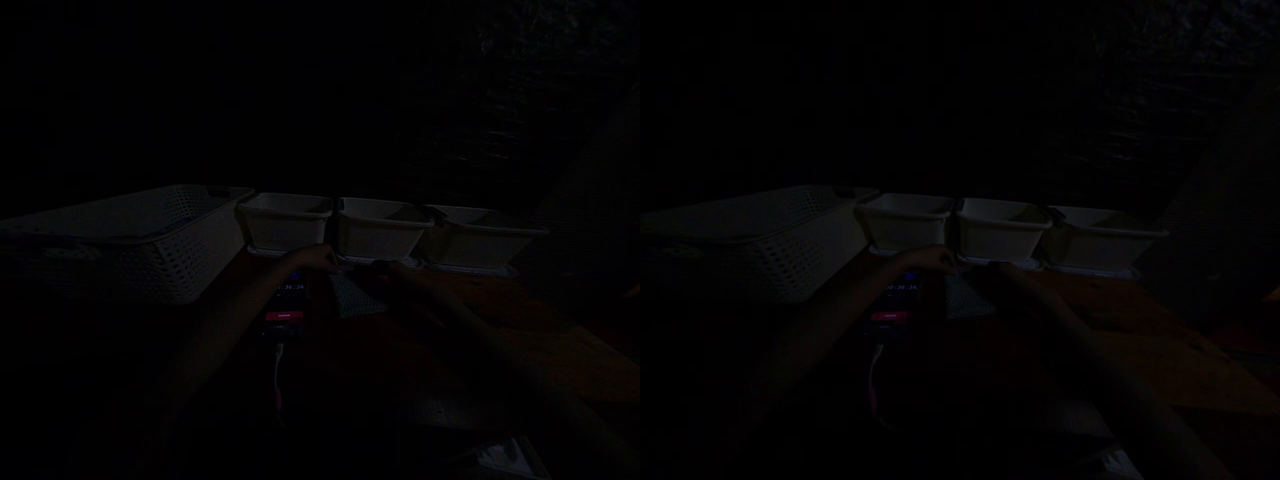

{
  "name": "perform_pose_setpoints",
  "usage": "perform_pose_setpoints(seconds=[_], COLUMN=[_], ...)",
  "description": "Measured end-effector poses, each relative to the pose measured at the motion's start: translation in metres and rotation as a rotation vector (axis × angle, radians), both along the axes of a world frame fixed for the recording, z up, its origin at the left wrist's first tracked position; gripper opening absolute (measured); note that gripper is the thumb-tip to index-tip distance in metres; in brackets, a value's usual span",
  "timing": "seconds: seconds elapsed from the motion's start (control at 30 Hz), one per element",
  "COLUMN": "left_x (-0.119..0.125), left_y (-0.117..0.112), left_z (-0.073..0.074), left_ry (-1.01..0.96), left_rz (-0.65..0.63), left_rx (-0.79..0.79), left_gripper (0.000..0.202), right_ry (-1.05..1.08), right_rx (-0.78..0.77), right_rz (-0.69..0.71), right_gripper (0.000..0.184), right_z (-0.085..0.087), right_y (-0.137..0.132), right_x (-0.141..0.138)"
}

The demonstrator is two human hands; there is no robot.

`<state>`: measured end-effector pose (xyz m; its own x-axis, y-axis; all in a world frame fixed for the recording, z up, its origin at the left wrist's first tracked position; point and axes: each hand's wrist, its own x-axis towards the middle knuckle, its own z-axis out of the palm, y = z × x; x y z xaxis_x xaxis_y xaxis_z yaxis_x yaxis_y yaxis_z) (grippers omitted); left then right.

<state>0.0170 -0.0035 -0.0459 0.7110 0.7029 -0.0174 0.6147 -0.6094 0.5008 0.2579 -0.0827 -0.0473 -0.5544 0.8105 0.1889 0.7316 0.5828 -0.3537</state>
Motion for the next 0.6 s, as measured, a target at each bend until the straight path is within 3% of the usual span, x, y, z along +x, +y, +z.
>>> perform_pose_setpoints(seconds=[0.37,0.6], left_x=[0.000,0.003], left_y=[0.005,-0.001], left_z=[-0.003,0.000], left_ry=[-0.018,-0.138], left_rz=[-0.003,0.036], left_rx=[-0.016,0.050], left_gripper=[0.028,0.034], right_ry=[-0.008,0.143], right_rx=[-0.052,0.244], right_rz=[-0.048,0.005], right_gripper=[0.027,0.043], right_z=[0.003,-0.012], right_y=[0.000,0.020], right_x=[-0.005,0.009])
